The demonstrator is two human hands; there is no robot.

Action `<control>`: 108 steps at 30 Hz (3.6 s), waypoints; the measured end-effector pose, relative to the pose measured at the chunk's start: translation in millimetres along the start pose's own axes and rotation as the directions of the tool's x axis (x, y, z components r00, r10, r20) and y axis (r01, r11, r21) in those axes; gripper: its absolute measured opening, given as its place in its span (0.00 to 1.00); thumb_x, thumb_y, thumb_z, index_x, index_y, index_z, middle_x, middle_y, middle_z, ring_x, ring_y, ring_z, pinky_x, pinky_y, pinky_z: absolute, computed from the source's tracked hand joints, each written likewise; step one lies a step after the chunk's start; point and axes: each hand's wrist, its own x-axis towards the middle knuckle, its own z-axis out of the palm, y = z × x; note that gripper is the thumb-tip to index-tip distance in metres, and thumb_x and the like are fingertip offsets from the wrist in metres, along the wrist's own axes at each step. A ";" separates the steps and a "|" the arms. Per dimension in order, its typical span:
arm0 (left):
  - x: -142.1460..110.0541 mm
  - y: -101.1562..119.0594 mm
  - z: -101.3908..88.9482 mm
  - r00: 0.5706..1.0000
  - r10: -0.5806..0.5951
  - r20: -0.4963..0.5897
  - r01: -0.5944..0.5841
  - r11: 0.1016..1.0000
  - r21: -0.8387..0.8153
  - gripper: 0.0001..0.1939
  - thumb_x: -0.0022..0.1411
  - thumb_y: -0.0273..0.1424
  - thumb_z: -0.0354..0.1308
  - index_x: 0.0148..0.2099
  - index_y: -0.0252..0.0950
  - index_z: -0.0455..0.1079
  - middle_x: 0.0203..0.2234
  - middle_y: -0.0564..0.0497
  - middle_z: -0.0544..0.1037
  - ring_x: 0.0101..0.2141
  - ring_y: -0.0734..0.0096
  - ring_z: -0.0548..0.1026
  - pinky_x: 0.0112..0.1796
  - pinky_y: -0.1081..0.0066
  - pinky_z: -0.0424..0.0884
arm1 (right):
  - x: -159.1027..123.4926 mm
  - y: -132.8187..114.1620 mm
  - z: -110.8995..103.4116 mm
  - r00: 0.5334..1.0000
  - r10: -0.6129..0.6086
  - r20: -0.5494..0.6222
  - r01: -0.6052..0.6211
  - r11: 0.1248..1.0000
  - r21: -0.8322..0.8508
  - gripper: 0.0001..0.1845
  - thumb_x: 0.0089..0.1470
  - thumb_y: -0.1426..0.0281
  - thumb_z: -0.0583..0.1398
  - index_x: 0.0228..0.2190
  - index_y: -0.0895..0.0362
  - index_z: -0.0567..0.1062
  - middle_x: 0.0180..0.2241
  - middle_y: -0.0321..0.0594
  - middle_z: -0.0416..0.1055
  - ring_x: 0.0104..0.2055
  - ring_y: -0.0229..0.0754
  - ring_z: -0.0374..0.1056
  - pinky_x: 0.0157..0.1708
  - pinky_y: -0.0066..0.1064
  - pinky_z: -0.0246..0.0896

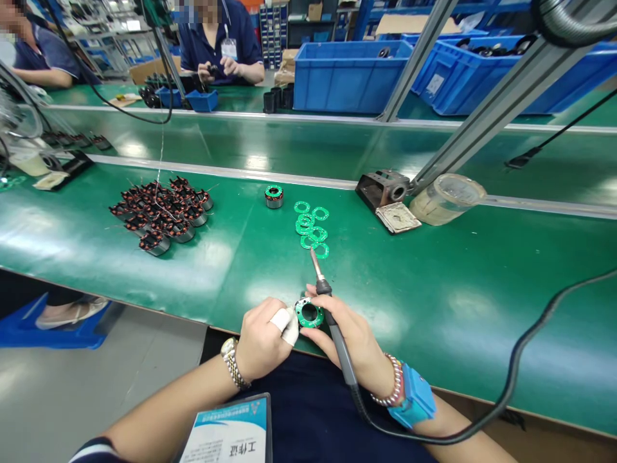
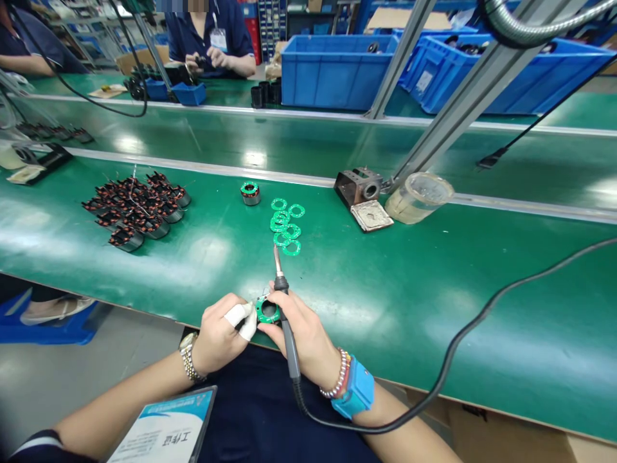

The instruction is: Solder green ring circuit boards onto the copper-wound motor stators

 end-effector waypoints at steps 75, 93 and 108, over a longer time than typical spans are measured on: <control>0.5 8.7 7.0 0.998 -0.063 0.028 0.069 0.927 -0.369 0.11 0.59 0.24 0.49 0.44 0.35 0.66 0.32 0.46 0.74 0.32 0.68 0.74 0.34 0.69 0.73 | -9.0 2.9 -6.4 0.996 0.074 -0.047 -0.077 0.995 -0.063 0.20 0.54 0.73 0.56 0.48 0.56 0.59 0.52 0.53 0.62 0.54 0.47 0.62 0.50 0.38 0.63; 168.9 -113.4 -21.5 0.923 -0.231 0.307 0.146 0.950 0.276 0.44 0.44 0.34 0.65 0.60 0.42 0.46 0.58 0.41 0.53 0.38 0.56 0.75 0.39 0.62 0.71 | 20.7 47.7 -83.6 0.932 0.154 -0.327 -0.243 0.937 -0.252 0.22 0.54 0.59 0.56 0.47 0.56 0.59 0.50 0.54 0.65 0.40 0.49 0.72 0.37 0.39 0.70; 236.7 -158.2 -7.6 0.907 -0.116 0.405 0.033 0.978 0.208 0.40 0.47 0.33 0.62 0.61 0.39 0.49 0.40 0.47 0.74 0.37 0.62 0.75 0.38 0.67 0.69 | 47.6 145.1 -153.6 0.919 -0.040 -0.392 -0.242 0.727 -0.642 0.08 0.58 0.65 0.50 0.34 0.54 0.67 0.26 0.43 0.71 0.24 0.45 0.68 0.25 0.33 0.64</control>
